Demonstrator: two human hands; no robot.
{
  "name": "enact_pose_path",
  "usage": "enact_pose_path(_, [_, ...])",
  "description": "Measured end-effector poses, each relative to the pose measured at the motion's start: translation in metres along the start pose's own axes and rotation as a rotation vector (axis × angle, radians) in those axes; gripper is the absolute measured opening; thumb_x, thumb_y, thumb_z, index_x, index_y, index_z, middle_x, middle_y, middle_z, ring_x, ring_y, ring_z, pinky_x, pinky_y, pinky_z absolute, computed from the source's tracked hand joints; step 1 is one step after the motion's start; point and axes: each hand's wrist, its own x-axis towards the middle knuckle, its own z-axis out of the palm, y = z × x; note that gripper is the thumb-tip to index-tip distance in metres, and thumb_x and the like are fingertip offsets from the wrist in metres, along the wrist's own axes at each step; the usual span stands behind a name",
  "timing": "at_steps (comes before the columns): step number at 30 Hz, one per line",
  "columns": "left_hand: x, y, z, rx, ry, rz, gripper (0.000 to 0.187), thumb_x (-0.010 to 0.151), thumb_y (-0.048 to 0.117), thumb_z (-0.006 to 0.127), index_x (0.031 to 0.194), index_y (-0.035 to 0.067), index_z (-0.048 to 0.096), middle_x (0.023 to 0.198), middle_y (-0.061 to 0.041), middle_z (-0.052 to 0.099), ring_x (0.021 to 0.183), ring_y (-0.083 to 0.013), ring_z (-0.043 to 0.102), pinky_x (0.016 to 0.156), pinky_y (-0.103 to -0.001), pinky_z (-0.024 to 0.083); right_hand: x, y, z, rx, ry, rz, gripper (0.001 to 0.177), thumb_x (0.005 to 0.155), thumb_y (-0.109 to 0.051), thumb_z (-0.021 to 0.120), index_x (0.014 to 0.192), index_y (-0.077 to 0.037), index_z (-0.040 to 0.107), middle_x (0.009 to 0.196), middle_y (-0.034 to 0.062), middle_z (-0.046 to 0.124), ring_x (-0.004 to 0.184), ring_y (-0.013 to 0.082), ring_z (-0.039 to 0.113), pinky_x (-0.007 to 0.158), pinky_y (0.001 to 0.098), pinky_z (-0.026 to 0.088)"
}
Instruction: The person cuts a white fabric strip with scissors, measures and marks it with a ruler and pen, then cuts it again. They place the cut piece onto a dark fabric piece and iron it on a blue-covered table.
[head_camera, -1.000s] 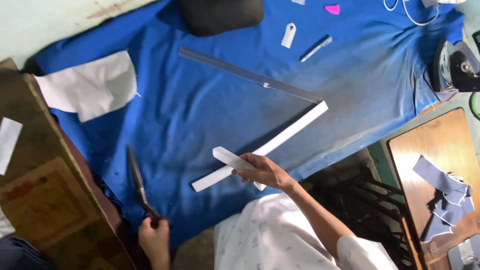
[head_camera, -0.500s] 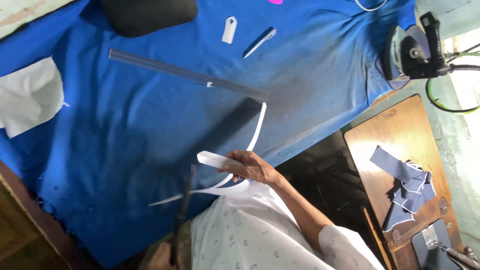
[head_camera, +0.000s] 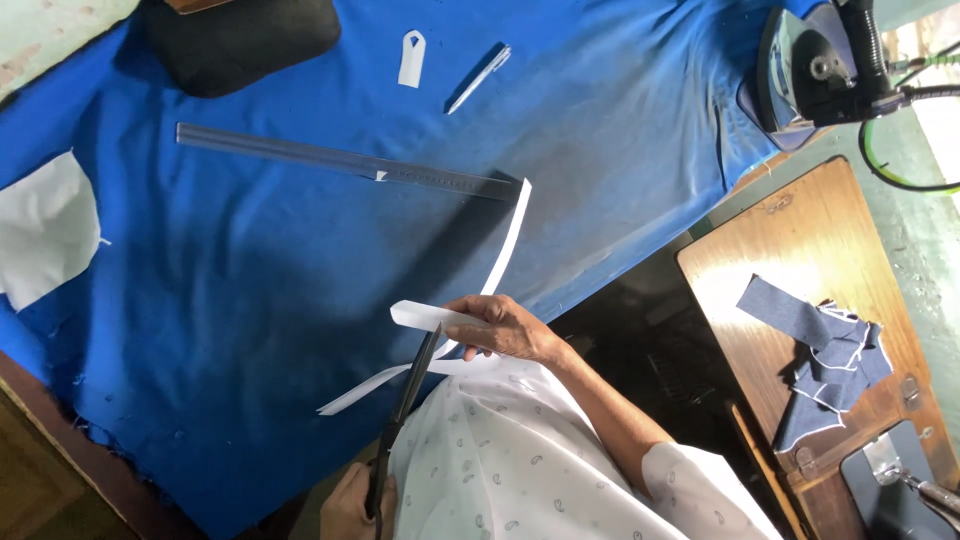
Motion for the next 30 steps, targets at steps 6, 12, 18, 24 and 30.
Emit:
enact_pose_path(6, [0.012,-0.010,-0.004,0.001,-0.029,0.115,0.029,0.092,0.037,0.064,0.072,0.016,0.062,0.069,0.002,0.062,0.061,-0.0126,0.058,0.059,-0.030,0.054,0.002,0.007,-0.012,0.042,-0.052,-0.117,0.044,0.097,-0.034,0.067,0.134,-0.012,0.071,0.099,0.0054,0.076,0.067,0.0090,0.071,0.052,0.0182,0.045])
enact_pose_path(12, [0.021,-0.009,-0.012,0.029,-0.097,0.056,0.024,0.091,0.035,0.067,0.077,0.016,0.068,0.071,0.002,0.067,0.064,-0.0129,0.061,0.062,-0.029,0.058,0.004,0.001,-0.007,0.057,-0.032,-0.120,0.043,0.097,-0.034,0.067,0.135,-0.012,0.071,0.092,0.0031,0.075,0.063,0.0078,0.070,0.049,0.0176,0.040])
enact_pose_path(18, [0.026,-0.012,-0.018,0.048,-0.082,0.109,0.018,0.091,0.028,0.068,0.078,0.016,0.066,0.071,0.001,0.066,0.062,-0.0131,0.060,0.063,-0.029,0.057,0.014,0.012,-0.006,0.169,-0.060,-0.155,0.043,0.098,-0.030,0.068,0.135,-0.009,0.070,0.096,0.0065,0.074,0.066,0.0095,0.071,0.050,0.0170,0.043])
enact_pose_path(24, [0.027,-0.017,-0.016,-0.013,-0.108,0.124,0.020,0.093,0.031,0.066,0.081,0.015,0.069,0.076,0.000,0.072,0.066,-0.0142,0.065,0.068,-0.030,0.060,0.018,0.012,-0.007,0.159,-0.044,-0.130,0.043,0.097,-0.034,0.068,0.133,-0.011,0.071,0.106,0.0087,0.077,0.068,0.0114,0.072,0.052,0.0183,0.047])
enact_pose_path(30, [0.033,-0.039,-0.001,-0.064,-0.099,0.255,0.021,0.093,0.028,0.066,0.077,0.015,0.067,0.072,0.000,0.068,0.062,-0.0124,0.062,0.059,-0.029,0.057,0.022,0.020,-0.012,0.132,-0.059,-0.178,0.042,0.098,-0.036,0.068,0.133,-0.011,0.071,0.108,0.0095,0.077,0.067,0.0125,0.072,0.053,0.0183,0.047])
